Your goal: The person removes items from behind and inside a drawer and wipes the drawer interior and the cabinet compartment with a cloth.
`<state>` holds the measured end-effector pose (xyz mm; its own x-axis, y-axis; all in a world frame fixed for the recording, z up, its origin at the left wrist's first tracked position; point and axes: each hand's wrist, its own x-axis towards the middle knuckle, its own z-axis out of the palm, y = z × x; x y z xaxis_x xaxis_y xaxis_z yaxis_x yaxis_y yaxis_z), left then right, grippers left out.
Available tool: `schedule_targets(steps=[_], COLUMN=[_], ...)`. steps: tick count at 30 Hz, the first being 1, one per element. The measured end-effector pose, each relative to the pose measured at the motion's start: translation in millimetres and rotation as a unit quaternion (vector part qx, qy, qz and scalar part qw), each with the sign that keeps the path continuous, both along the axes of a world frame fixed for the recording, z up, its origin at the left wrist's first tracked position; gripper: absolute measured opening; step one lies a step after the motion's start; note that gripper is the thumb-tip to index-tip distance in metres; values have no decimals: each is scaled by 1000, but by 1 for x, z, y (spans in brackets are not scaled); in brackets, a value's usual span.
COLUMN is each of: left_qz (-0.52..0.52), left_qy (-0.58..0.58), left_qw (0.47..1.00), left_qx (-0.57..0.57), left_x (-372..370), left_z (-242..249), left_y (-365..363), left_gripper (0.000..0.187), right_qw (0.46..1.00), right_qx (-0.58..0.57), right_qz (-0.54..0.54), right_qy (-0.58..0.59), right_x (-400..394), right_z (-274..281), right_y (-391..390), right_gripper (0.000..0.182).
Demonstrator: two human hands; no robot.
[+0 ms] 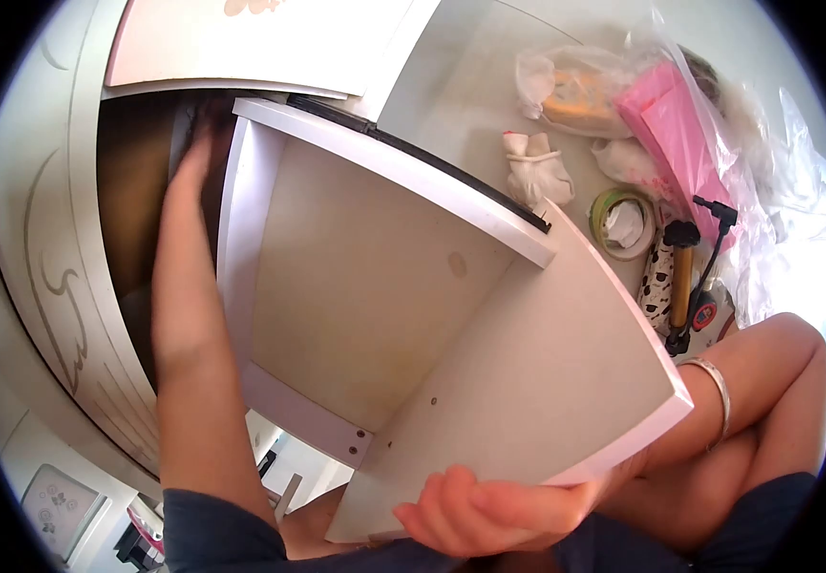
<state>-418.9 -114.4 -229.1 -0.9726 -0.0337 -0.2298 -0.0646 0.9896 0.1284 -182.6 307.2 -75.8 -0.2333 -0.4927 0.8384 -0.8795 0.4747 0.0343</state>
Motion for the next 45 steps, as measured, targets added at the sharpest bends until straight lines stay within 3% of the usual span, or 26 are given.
schedule_targets(steps=[8,11,12,14,16,20,22,30,33,35,36,37,39,40,43,45], left_qz=[160,230,269,37,-104,-248,-269,-75,-8,88,222,106,112,112,278,252], left_qy=[60,48,30,73,118,71,99,-18,-14,-14,-75,-14,67,66,-7,17], left_qw=[985,954,897,952,970,960,942,995,999,993,947,990,968,969,954,965], left_qx=[22,-186,-350,-295,-186,-111,-174,-68,-27,82,218,96,-213,-212,-111,-69], left_x=[111,135,136,117,105,99,105,127,131,131,126,128,142,146,152,141], left_z=[6,40,56,67,34,-51,-43,-8,3,15,28,47,72,52,-5,-5], left_y=[-105,-65,-42,-19,-24,-89,-83,-69,-63,-69,-69,-71,-37,-61,-127,-114], left_gripper=[58,53,48,56,57,61,60,61,61,62,63,56,57,57,53,50], right_qw=[997,993,991,990,989,989,986,955,986,983,979,979,979,979,977,975], right_qx=[33,48,49,59,69,63,68,172,68,81,95,95,77,78,94,77], right_qz=[74,107,124,127,131,136,149,228,150,163,175,174,187,187,192,205], right_qy=[12,-2,-7,-1,5,14,18,81,-20,-32,-45,-45,-31,-32,-1,23], right_x=[-18,-20,-21,-22,-21,-22,-25,-42,-23,-24,-25,-26,-27,-29,-32,-33], right_z=[9,12,13,16,16,15,14,29,20,23,24,24,22,22,18,17], right_y=[11,14,14,17,20,20,23,37,22,27,29,29,27,27,24,20], right_gripper=[28,31,30,32,34,34,34,32,31,31,30,30,31,31,31,30])
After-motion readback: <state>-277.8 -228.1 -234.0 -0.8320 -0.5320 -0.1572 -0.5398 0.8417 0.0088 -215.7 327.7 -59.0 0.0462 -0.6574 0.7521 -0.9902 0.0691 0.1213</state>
